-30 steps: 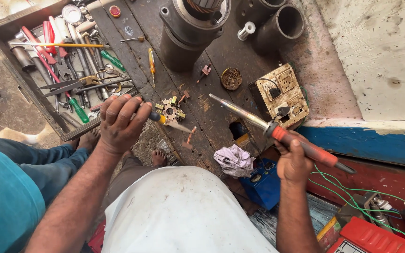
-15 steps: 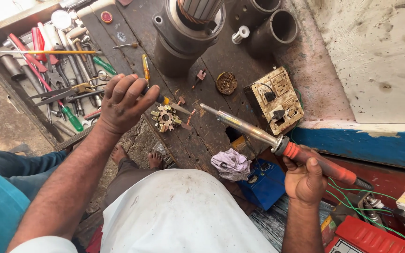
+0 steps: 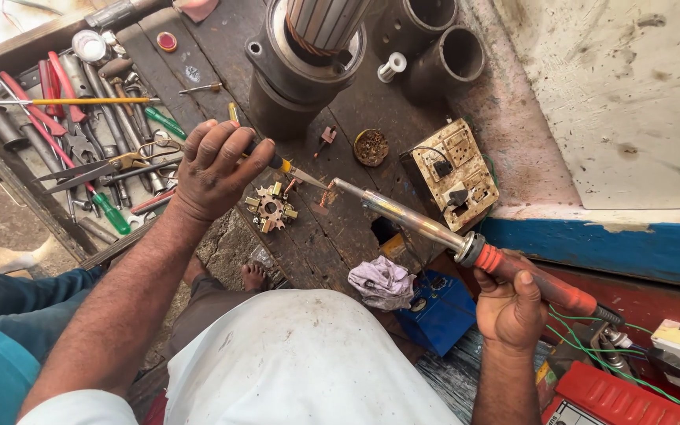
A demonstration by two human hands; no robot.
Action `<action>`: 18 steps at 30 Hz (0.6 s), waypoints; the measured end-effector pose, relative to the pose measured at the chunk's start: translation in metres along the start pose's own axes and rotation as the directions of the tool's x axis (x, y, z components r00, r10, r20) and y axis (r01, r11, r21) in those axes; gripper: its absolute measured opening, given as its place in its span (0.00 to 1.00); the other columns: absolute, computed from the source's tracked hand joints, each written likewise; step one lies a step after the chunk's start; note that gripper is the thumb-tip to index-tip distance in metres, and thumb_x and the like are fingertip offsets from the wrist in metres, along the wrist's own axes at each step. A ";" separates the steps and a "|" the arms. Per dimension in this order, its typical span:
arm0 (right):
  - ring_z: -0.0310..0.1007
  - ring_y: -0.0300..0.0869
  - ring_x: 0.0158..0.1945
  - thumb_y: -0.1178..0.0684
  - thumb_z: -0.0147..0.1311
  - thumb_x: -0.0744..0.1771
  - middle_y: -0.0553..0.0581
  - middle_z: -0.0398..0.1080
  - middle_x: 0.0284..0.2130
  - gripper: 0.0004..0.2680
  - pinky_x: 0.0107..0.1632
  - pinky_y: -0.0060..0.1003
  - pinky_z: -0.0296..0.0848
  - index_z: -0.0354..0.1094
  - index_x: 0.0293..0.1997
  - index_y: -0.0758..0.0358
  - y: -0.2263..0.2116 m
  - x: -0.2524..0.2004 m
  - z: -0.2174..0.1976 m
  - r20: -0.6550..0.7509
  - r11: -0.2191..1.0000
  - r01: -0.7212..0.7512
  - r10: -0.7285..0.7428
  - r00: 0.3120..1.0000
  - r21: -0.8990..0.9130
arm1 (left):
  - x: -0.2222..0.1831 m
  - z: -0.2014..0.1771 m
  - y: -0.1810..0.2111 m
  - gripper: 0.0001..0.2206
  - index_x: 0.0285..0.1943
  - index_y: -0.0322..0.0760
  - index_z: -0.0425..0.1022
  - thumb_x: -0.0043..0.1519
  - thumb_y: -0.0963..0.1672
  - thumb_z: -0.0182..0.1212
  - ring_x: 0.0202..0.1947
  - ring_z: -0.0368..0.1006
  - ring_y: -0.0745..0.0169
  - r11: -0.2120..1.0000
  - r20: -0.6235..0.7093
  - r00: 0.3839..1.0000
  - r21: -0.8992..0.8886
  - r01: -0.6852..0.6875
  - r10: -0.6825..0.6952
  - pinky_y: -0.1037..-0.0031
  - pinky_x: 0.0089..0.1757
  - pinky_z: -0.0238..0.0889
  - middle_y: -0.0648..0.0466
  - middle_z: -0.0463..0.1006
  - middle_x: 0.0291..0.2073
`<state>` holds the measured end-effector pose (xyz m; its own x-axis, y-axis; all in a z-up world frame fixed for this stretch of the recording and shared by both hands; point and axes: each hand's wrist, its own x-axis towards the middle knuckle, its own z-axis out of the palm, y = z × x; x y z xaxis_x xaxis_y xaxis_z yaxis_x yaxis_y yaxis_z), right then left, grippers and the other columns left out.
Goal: Soldering wires and assembling components of an electric motor at a workbench.
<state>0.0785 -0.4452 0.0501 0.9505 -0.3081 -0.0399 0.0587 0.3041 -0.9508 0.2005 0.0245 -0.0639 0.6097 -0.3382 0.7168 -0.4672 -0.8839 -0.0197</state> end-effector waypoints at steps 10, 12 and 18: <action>0.79 0.49 0.52 0.52 0.62 0.69 0.63 0.75 0.48 0.12 0.53 0.45 0.83 0.69 0.55 0.68 -0.003 0.001 -0.004 0.038 1.000 0.030 -0.029 0.999 -0.005 | 0.004 0.002 0.001 0.15 0.61 0.57 0.75 0.67 0.43 0.66 0.63 0.63 0.62 1.000 -0.004 1.000 0.000 -0.003 0.003 0.64 0.68 0.56 0.59 0.67 0.55; 0.79 0.49 0.51 0.51 0.62 0.70 0.63 0.75 0.49 0.13 0.52 0.45 0.83 0.70 0.55 0.70 -0.007 -0.001 0.001 0.048 0.999 0.033 -0.032 0.998 -0.014 | 0.007 0.000 0.001 0.14 0.60 0.57 0.75 0.67 0.44 0.65 0.63 0.63 0.62 1.000 -0.025 1.000 0.010 -0.016 0.016 0.65 0.67 0.56 0.59 0.68 0.55; 0.79 0.49 0.53 0.51 0.61 0.70 0.64 0.75 0.50 0.12 0.53 0.47 0.83 0.70 0.55 0.69 -0.012 0.002 -0.002 0.085 0.999 0.037 -0.036 0.996 -0.004 | 0.014 -0.001 0.000 0.12 0.60 0.57 0.74 0.68 0.44 0.65 0.64 0.62 0.63 0.998 -0.011 0.998 0.018 -0.055 0.055 0.66 0.68 0.56 0.60 0.68 0.55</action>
<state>0.0792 -0.4515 0.0609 0.9702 -0.2412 0.0210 0.0924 0.2890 -0.9529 0.2084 0.0202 -0.0534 0.5762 -0.3828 0.7222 -0.4882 -0.8698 -0.0716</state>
